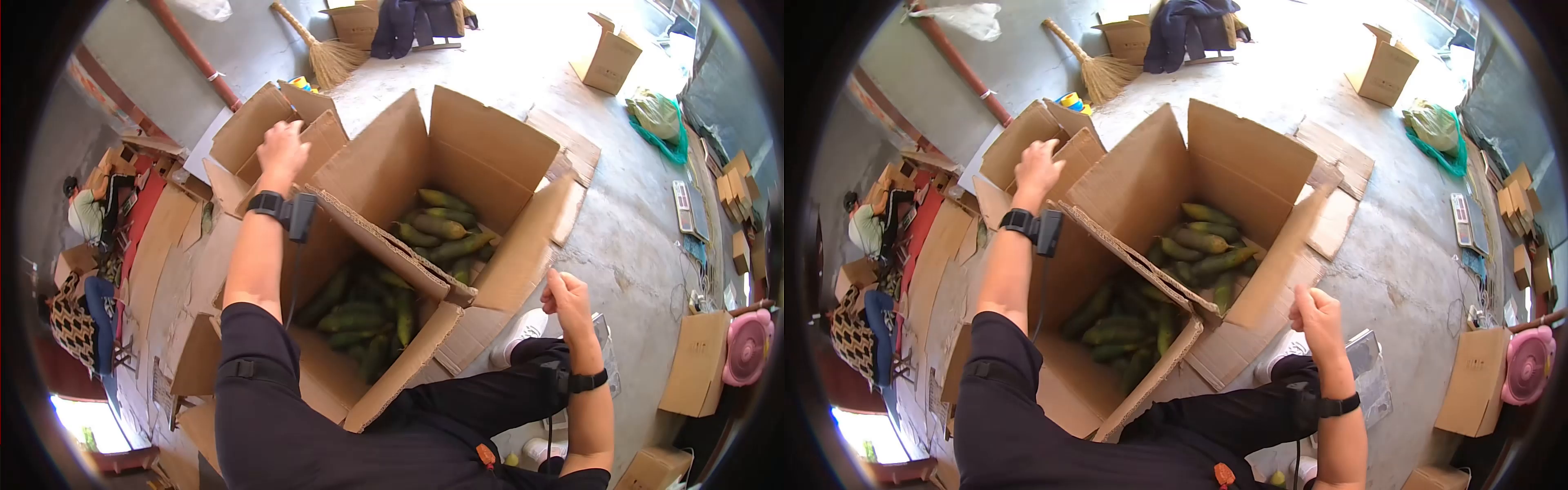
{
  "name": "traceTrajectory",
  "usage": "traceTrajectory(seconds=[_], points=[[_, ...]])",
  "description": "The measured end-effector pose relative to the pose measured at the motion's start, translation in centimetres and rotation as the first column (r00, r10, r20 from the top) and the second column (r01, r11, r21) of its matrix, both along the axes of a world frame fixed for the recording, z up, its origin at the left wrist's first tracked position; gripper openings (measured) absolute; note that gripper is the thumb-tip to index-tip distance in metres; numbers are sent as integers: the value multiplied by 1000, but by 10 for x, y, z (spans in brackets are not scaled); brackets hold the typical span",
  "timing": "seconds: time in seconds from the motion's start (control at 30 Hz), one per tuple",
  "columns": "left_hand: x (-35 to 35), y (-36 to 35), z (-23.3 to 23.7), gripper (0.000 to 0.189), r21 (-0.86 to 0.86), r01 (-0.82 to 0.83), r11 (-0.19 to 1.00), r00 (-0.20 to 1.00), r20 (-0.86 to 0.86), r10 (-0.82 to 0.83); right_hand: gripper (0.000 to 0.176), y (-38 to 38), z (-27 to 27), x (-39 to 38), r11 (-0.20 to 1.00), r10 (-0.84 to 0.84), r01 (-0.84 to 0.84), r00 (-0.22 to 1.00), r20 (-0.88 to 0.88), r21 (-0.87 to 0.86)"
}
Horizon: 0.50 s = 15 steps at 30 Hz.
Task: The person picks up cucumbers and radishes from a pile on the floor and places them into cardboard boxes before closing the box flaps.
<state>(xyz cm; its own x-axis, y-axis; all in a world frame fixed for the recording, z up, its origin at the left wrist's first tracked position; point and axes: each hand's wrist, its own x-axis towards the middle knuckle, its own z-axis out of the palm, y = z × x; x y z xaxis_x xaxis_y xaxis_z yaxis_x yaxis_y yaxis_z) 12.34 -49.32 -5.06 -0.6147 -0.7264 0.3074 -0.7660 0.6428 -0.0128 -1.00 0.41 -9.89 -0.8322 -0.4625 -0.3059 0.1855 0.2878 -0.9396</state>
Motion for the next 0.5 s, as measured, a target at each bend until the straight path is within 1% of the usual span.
traceTrajectory(seconds=[0.03, 0.1, 0.17, 0.23, 0.3, 0.37, 0.43, 0.5], points=[[9, -7, -4, 51, -16, -77, 997, 996, 45, 78, 34, 12, -2, 0, 1000, -14, 14, 1000, 1, 1], [32, -23, -22, 58, 34, -161, 986, 982, 108, 157, 33, 35, -1, -2, 999, -35, 35, 999, 5, 10], [48, -45, -35, 53, 266, -186, 946, 976, 162, 147, 31, 57, 3, 0, 997, -71, 71, 997, -6, 27], [50, -42, -42, 41, 241, -268, 933, 949, 231, 213, 31, 77, 4, -1, 984, -163, 163, 987, -10, 69], [44, -38, -41, 31, 195, -242, 950, 955, 223, 197, 31, 93, 1, -3, 978, -202, 202, 979, -7, 40], [32, -34, -33, 30, 185, -165, 969, 968, 221, 122, 31, 107, 0, 1, 980, -197, 197, 980, -22, 27], [9, -26, -20, 30, 146, -138, 980, 981, 159, 114, 31, 111, 3, 5, 973, -232, 232, 973, -15, 18], [-12, -21, 6, 27, 128, -82, 988, 990, 123, 67, 31, 116, 9, 11, 962, -273, 273, 962, -3, 19]])
